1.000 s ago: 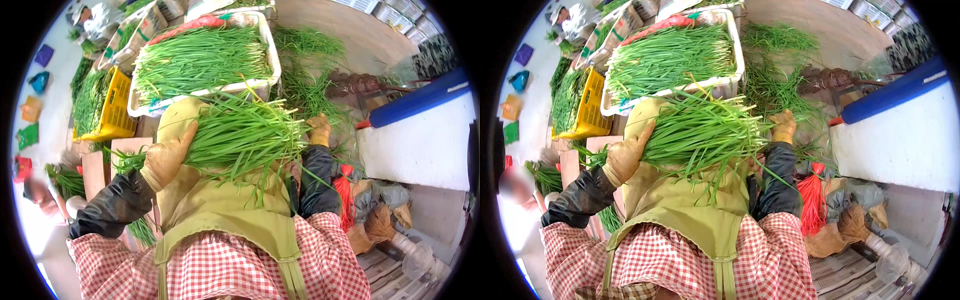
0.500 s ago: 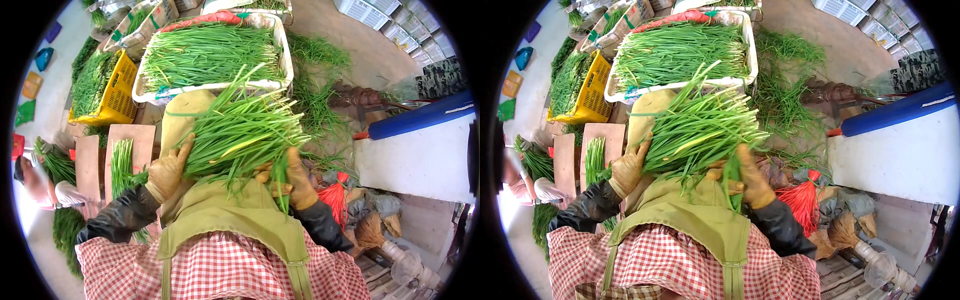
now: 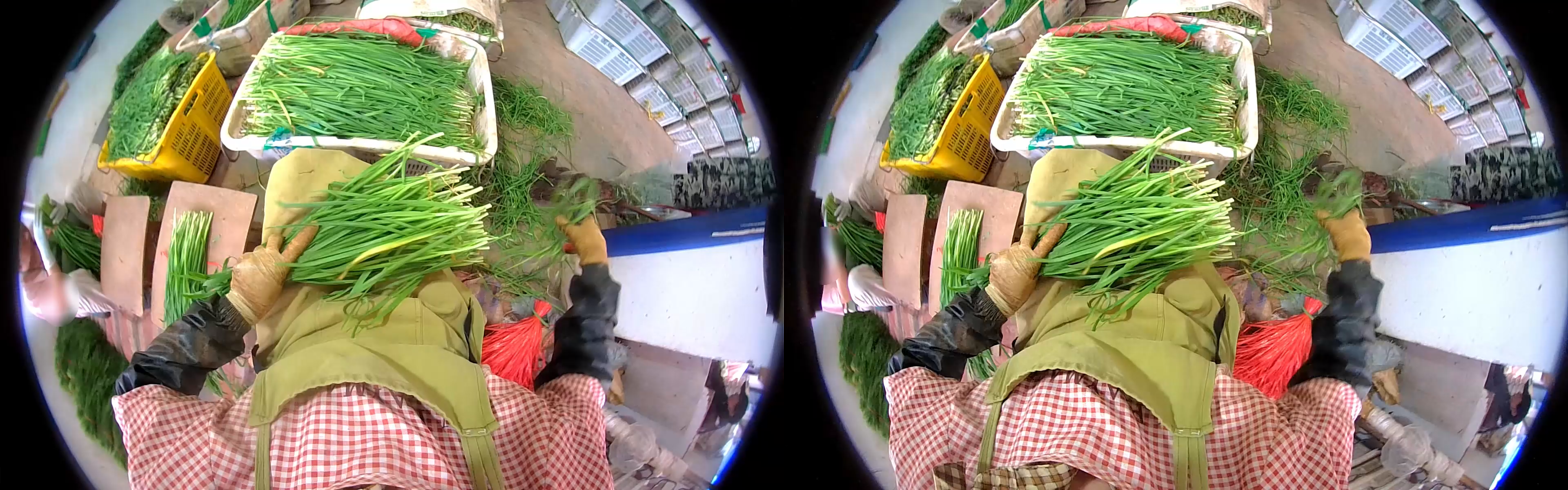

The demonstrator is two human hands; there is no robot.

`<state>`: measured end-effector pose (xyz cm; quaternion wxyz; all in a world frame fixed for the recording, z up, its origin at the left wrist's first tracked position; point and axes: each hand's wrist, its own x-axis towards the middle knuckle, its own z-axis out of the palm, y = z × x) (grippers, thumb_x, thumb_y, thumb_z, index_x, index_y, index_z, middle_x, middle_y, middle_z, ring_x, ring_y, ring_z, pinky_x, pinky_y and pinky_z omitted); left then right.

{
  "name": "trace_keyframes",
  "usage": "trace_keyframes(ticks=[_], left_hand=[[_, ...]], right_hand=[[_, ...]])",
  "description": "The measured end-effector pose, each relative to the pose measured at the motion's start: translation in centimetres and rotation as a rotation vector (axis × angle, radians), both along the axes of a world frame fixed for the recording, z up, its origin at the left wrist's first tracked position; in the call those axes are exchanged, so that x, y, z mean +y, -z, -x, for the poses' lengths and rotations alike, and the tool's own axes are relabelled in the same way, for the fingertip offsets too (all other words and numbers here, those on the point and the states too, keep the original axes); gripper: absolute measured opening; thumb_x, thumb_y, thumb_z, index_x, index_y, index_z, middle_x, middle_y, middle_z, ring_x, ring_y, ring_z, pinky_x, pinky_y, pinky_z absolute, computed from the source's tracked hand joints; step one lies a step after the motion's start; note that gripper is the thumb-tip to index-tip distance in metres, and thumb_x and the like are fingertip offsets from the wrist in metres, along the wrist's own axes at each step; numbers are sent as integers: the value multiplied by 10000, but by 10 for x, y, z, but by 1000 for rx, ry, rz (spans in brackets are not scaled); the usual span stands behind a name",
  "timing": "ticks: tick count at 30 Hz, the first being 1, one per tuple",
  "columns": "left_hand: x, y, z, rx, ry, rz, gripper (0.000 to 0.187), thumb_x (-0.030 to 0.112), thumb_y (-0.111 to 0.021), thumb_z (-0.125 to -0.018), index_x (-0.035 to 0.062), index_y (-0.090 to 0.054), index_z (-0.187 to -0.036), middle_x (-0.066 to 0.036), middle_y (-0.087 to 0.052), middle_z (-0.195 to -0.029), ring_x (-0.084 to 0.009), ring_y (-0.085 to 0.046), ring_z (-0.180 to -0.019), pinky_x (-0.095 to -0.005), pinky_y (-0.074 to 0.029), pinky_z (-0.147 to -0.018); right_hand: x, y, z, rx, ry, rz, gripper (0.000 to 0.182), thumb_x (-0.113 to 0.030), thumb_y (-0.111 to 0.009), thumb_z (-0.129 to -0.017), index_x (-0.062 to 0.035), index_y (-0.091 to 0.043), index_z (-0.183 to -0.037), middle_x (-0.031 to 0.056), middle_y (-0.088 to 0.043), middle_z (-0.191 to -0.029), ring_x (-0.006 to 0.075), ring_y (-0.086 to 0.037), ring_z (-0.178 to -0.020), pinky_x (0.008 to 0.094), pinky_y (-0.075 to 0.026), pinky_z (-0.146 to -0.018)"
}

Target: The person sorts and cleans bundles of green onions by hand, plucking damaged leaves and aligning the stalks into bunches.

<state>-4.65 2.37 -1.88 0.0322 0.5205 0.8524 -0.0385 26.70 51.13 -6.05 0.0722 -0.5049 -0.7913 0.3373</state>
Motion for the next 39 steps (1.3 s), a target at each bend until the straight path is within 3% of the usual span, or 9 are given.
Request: trace_keyframes(ticks=[1, 4, 7, 13, 17, 23, 29, 33, 39], left_hand=[[1, -4, -3, -3, -15, 40, 768, 235, -678, -813, 335, -313, -1481, -168, -569, -1126, -306, -672, -718, -430, -541, -555], [7, -14, -5, -142, -32, 56, 851, 335, -732, -771, 326, -286, -1495, -208, -552, -1129, -345, -668, -774, -443, -547, -602], [14, -23, -11, -131, -40, 53, 842, 298, -729, -757, 321, -313, -1489, -154, -553, -1051, -314, -668, -762, -428, -539, -604], [15, -42, -16, -246, -75, 116, 975, 339, -777, -724, 328, -224, -1528, -180, -527, -1011, -361, -631, -771, -454, -531, -640], [8, -44, -21, -221, -59, 60, 1033, 370, -806, -662, 335, -238, -1524, -148, -526, -1014, -323, -647, -749, -455, -513, -585], [8, -47, -26, -147, -36, 68, 1007, 298, -804, -657, 331, -272, -1512, -139, -512, -996, -304, -634, -745, -428, -537, -610], [19, -49, -28, -175, -1, 76, 990, 324, -796, -664, 349, -278, -1506, -135, -508, -1004, -300, -629, -744, -421, -537, -586], [17, -45, -27, -148, -4, 76, 977, 338, -792, -670, 347, -284, -1505, -138, -506, -998, -301, -629, -751, -420, -537, -586], [16, -40, -25, -154, 11, 72, 995, 352, -802, -658, 350, -281, -1506, -146, -514, -1021, -308, -631, -744, -428, -536, -584]], right_hand=[[-35, -39, 25, -583, 90, -369, 843, -619, -688, -762, 12, -534, -1300, 238, -608, -1228, 401, -604, -1099, 452, -479, -932], [-135, -86, 78, 374, -341, -482, 764, -321, -842, -669, 17, -544, -1286, 263, -520, -1338, 405, -499, -1245, 434, -405, -1035], [-211, -92, 120, 91, -653, -600, 901, -472, -806, -616, -122, -496, -1386, 180, -346, -1515, 328, -356, -1382, 512, -219, -1124], [-189, -26, 136, 201, -651, -714, 409, -217, -712, -773, -142, -614, -1163, 87, -621, -1227, 294, -542, -1189, 504, -309, -1055], [-146, 6, 128, 234, -258, -692, 108, -129, -625, -840, -107, -598, -942, 111, -646, -920, 354, -634, -786, 447, -507, -695], [-32, 0, 91, -669, 54, -717, 437, -449, -545, -911, -36, -629, -1026, 163, -642, -847, 366, -652, -911, 493, -525, -749], [-107, -47, 169, 94, -562, 143, 490, -447, -554, -889, 1, -705, -1015, 207, -695, -1039, 360, -651, -986, 409, -478, -890], [-50, 25, 178, -478, -348, -849, 237, -230, -575, -841, -86, -737, -742, 125, -714, -760, 307, -713, -741, 431, -560, -625], [-108, -66, 170, 90, -424, -158, 473, -477, -537, -871, -40, -716, -879, 192, -687, -857, 370, -663, -856, 447, -510, -751]])
